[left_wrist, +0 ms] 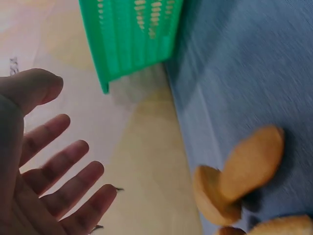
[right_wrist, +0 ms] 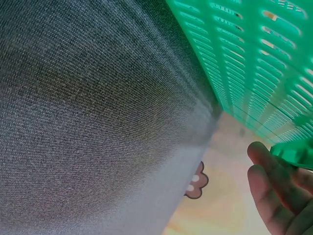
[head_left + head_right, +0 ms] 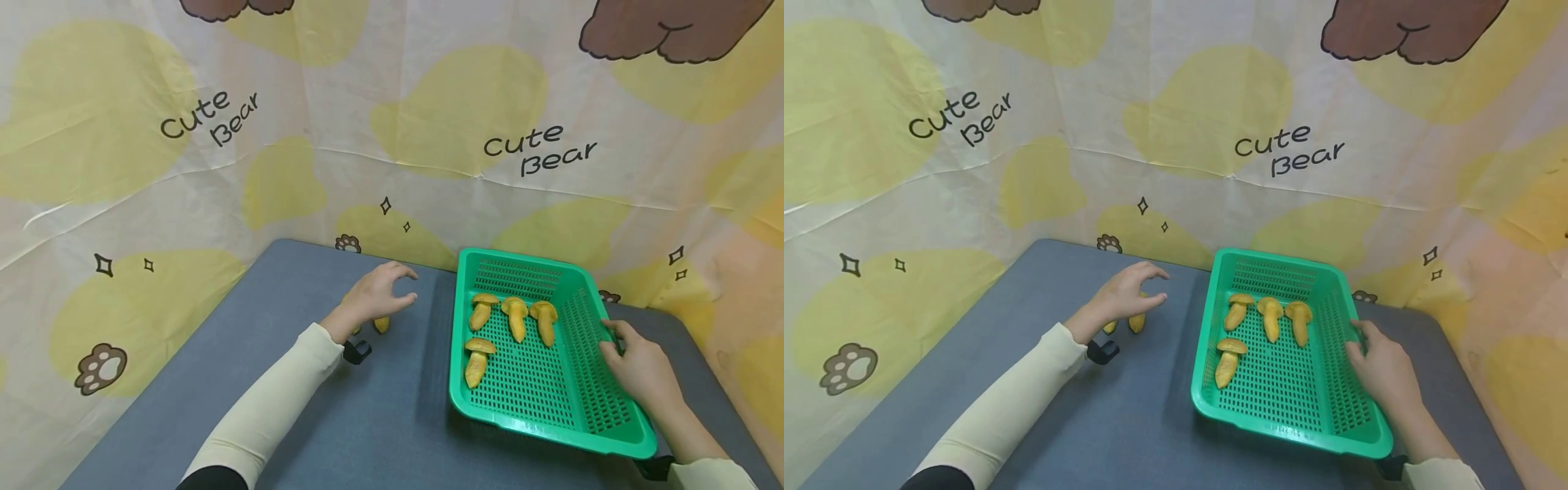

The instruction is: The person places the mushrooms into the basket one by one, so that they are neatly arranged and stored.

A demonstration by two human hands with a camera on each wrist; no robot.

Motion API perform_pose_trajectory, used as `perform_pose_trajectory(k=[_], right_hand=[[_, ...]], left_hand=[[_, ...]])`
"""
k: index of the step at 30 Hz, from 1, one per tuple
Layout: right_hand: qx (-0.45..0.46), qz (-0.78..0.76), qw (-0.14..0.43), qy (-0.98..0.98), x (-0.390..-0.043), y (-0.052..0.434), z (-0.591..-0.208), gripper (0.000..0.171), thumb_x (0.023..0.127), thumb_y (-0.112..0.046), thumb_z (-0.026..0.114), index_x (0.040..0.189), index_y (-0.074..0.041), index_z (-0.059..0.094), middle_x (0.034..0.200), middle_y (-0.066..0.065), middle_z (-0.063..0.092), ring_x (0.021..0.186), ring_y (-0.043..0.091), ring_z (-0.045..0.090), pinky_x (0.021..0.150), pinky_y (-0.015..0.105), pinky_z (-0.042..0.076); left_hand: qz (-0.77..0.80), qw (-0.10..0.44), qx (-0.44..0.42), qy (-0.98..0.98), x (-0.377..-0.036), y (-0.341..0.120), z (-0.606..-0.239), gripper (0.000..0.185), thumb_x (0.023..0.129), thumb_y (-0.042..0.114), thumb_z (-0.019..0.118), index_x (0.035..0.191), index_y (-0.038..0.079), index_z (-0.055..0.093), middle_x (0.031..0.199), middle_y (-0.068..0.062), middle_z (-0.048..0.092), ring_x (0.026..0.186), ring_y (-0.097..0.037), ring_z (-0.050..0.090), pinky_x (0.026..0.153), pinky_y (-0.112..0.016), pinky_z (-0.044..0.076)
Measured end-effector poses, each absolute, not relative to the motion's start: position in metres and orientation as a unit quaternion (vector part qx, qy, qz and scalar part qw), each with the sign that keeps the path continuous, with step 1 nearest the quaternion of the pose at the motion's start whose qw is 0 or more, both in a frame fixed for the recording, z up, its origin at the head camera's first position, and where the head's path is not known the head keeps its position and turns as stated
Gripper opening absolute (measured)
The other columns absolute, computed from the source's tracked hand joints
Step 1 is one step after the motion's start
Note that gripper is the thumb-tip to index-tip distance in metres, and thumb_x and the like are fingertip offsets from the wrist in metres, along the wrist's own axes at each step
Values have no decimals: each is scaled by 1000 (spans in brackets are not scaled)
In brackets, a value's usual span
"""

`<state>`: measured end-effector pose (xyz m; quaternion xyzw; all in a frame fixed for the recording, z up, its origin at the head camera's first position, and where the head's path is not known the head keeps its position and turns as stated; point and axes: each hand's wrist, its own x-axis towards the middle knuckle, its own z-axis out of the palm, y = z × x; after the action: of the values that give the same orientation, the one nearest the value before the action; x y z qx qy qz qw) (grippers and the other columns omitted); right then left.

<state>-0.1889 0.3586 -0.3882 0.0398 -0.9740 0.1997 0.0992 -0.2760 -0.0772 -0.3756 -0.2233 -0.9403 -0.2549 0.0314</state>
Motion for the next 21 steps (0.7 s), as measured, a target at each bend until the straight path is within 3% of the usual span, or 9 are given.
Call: perform_pose_trajectory(k=[14, 21], right_hand=[[41, 199, 101, -974, -190, 359, -389, 46, 101, -26, 40, 139, 0, 44, 55, 2, 43, 38, 12, 29, 37, 29, 28], [40, 200, 101, -974, -189, 359, -389, 46, 102, -26, 40, 139, -1, 45, 52, 1, 41, 38, 12, 29, 36, 29, 28]], left_hand=[[-214, -38, -179, -959, -292, -100, -399, 39, 91, 30, 65, 127, 16, 61, 132, -9, 56, 108, -23, 61, 90, -42, 51], [-202, -59, -176, -962, -300, -102, -406, 41, 90, 27, 66, 128, 12, 60, 132, -11, 56, 116, -26, 57, 94, -44, 49]])
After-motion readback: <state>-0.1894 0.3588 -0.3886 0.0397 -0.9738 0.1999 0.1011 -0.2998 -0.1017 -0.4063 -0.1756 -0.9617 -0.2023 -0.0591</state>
